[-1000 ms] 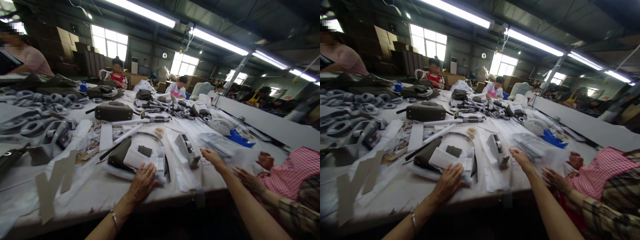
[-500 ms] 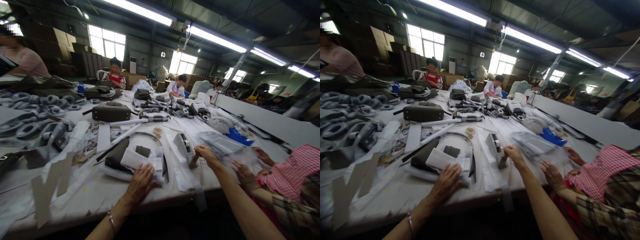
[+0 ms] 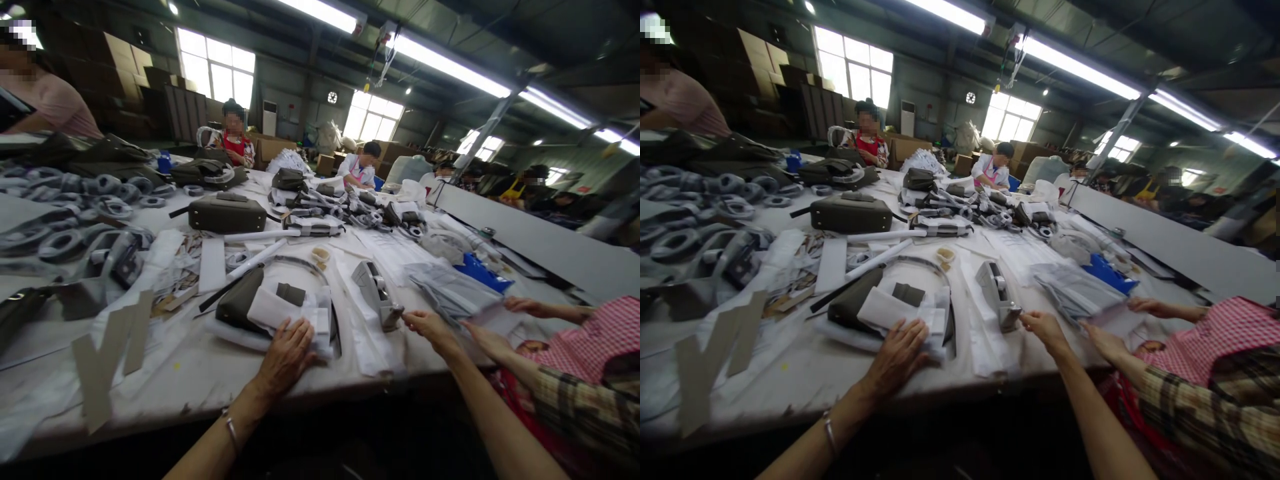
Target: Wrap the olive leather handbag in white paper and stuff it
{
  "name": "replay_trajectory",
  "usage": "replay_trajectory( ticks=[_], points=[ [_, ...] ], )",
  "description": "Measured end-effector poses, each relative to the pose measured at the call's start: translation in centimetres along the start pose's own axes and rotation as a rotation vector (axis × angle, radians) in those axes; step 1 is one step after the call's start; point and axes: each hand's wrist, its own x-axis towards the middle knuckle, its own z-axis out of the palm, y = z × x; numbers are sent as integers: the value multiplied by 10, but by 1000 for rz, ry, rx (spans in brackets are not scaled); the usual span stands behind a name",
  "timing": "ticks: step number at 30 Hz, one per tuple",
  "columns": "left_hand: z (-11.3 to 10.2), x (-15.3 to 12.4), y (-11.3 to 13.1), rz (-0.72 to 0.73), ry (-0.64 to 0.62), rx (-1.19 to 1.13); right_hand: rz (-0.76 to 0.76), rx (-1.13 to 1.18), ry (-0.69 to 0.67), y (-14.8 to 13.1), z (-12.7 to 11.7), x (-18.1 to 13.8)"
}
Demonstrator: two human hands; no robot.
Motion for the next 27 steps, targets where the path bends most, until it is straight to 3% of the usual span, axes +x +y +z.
replay_trajectory(
  ticks=[4,7,13,16,22,25,27],
  points=[
    [-2,0,2,-18,-17,-14,-30,-234,-16,-10,-23,-1],
    [-3,1,4,-34,-30,-30,-192,-292,-186,-41,-16,-16],
    [-3,0,6,-64,-60,-47,-605,-298,-603,-152,60,-44],
    [-2,-1,6,-66,-57,-39,-775,-473,-666,-189,103,-38],
    [-2,-2,6,-80,-65,-39,-895,-823,-653,-213,175,-11],
    [-1,-2,6,-86,-64,-41,-915,-866,-690,-213,195,1],
    [0,-2,6,-87,-57,-41,-1059,-911,-693,-211,198,9]
  ],
)
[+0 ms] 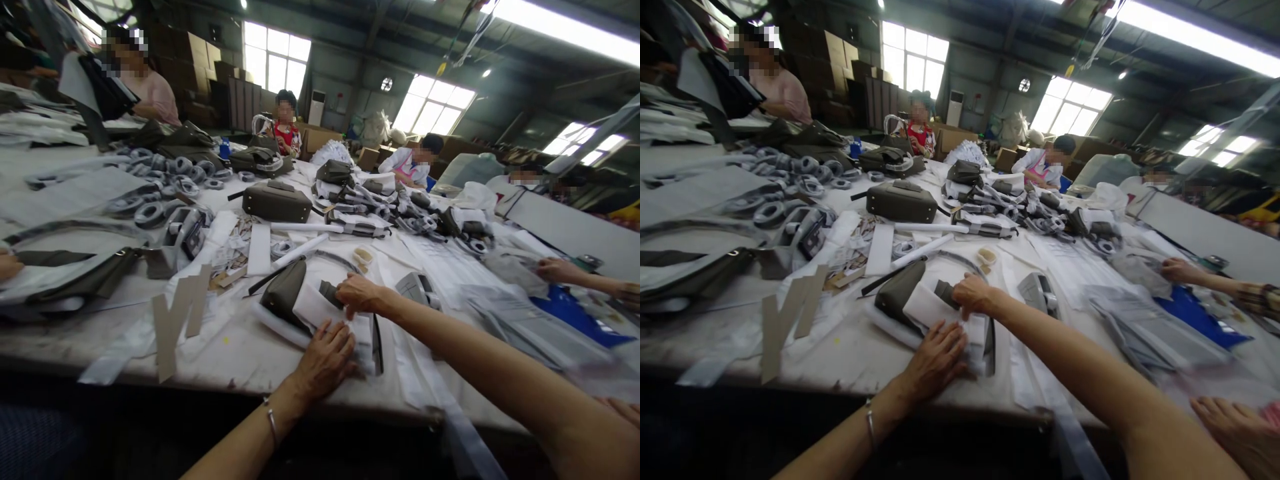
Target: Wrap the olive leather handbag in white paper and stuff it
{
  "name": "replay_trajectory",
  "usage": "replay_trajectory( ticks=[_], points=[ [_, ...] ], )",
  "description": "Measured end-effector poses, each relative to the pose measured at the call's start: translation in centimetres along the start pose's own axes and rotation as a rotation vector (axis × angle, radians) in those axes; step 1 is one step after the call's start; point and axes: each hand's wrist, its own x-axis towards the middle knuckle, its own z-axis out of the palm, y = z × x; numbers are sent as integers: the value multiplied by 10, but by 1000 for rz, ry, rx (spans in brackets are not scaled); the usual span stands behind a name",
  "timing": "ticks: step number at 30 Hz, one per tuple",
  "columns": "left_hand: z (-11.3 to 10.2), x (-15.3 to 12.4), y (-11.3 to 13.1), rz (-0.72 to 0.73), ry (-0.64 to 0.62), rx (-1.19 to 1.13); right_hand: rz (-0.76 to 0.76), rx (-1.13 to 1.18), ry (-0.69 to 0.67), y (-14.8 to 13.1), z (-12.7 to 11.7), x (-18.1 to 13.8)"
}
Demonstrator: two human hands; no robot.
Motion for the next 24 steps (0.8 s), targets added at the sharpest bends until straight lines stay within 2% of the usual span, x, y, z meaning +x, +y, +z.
replay_trajectory(
  ticks=[2,4,8,10,12,14,18,20,24],
  points=[
    [1,0,0,-1,8,5,-148,-123,28,11,0,0],
    [1,0,-1,2,13,13,-174,-190,111,26,-1,-5],
    [2,-1,-2,19,13,28,86,-196,399,49,4,-27],
    [2,-2,-3,25,12,36,193,-133,534,50,14,-43],
    [3,-2,-3,28,13,41,235,-30,626,43,30,-59],
    [4,-2,-3,28,19,41,188,34,598,30,51,-71],
    [6,-1,-3,29,31,28,119,-24,414,8,85,-76],
    [6,-2,-2,31,28,23,171,-69,358,7,86,-71],
    [4,-2,-3,32,25,23,354,-93,310,10,62,-55]
  ],
)
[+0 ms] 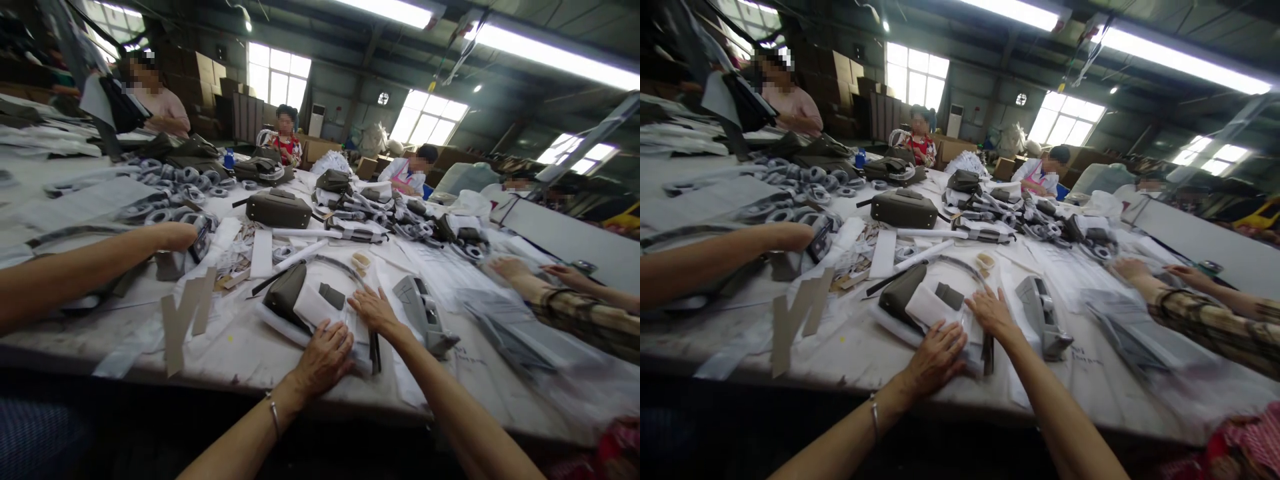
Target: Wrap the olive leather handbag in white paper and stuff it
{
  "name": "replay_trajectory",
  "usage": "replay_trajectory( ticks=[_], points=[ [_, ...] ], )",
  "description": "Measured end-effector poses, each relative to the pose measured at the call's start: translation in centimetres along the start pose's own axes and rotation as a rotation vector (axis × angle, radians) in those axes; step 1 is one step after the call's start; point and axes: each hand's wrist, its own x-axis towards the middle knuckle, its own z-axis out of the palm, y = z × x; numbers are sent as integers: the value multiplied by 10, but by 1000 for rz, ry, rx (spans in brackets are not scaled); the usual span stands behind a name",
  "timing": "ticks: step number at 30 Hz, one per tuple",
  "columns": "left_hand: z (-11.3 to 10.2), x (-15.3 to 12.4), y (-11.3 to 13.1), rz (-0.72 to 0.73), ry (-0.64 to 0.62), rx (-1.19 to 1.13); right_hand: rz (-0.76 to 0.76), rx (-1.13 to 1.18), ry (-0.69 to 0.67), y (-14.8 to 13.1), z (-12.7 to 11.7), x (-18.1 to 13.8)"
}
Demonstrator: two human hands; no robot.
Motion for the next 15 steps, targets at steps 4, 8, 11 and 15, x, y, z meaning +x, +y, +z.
replay_trajectory(
  ticks=[4,8,11,15],
  points=[
    [2,-1,-1,-1,-1,-12,19,145,174,-25,-1,-2],
    [12,-2,-1,19,66,31,-81,347,273,-56,33,-39],
    [8,-2,-5,101,57,89,-141,378,342,-66,54,-61],
    [-32,6,-29,151,-30,134,-146,340,385,-66,58,-65]
  ],
)
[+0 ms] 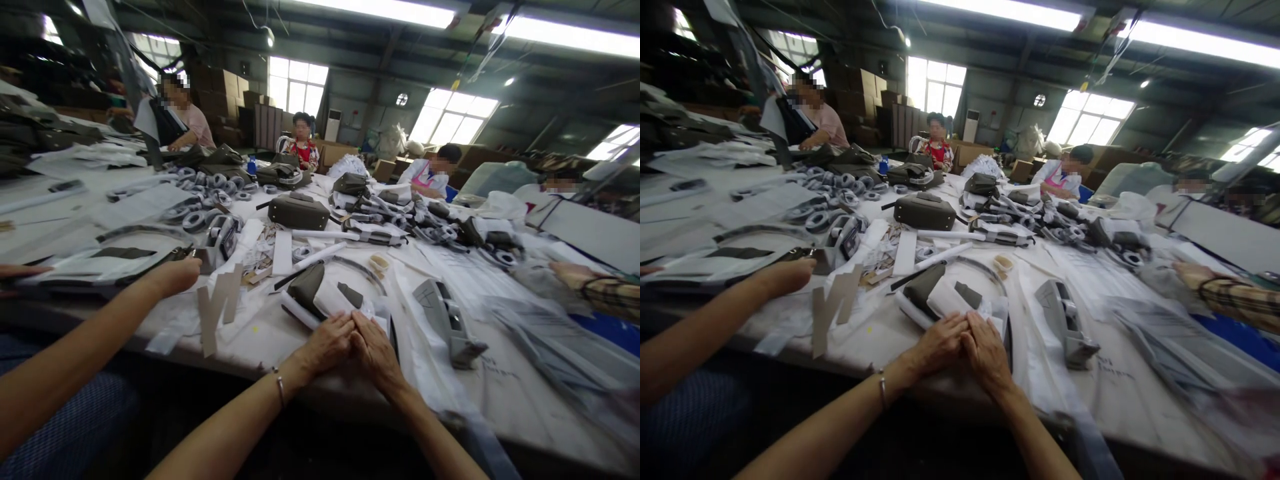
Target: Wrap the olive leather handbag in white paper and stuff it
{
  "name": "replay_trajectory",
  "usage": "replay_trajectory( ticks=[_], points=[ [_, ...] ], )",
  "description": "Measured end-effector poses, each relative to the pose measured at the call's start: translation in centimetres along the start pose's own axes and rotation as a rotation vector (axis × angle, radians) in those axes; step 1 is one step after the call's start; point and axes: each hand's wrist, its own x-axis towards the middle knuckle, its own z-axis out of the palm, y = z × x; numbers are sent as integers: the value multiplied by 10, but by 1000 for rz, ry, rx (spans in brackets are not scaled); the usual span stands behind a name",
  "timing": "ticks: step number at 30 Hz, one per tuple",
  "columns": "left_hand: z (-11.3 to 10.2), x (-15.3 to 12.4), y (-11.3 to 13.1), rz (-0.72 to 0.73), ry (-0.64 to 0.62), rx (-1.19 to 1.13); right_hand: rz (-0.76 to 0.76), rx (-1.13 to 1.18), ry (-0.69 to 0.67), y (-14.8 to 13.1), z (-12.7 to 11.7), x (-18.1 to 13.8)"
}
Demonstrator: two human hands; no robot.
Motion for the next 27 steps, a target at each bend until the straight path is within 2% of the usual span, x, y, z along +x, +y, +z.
replay_trajectory(
  ticks=[2,4,6,9,13,15,17,20,22,24,27],
  points=[
    [-27,1,-24,-57,-39,55,-36,-52,9,-1,-3,1],
    [-52,1,-45,-201,-53,101,-87,-98,10,-2,-7,2],
    [-67,-1,-56,-328,-80,103,-121,-109,-4,-2,-13,3],
    [-71,-5,-44,-429,-96,77,-88,-67,-39,0,-24,8],
    [-61,-12,1,-496,-32,25,1,13,-17,-2,-26,16],
    [-65,-14,16,-475,-38,-7,-5,53,-2,-6,-21,15],
    [-78,-12,18,-444,-80,-34,-20,85,16,-10,-16,12],
    [-102,3,-4,-449,-137,-60,-22,131,39,-12,-12,6],
    [-108,20,-27,-407,-152,-71,5,172,41,-11,-11,5],
    [-102,39,-50,-255,-208,-116,47,229,36,-8,-11,6],
    [-75,60,-78,-61,-340,-257,145,333,29,-5,-10,8]
  ],
)
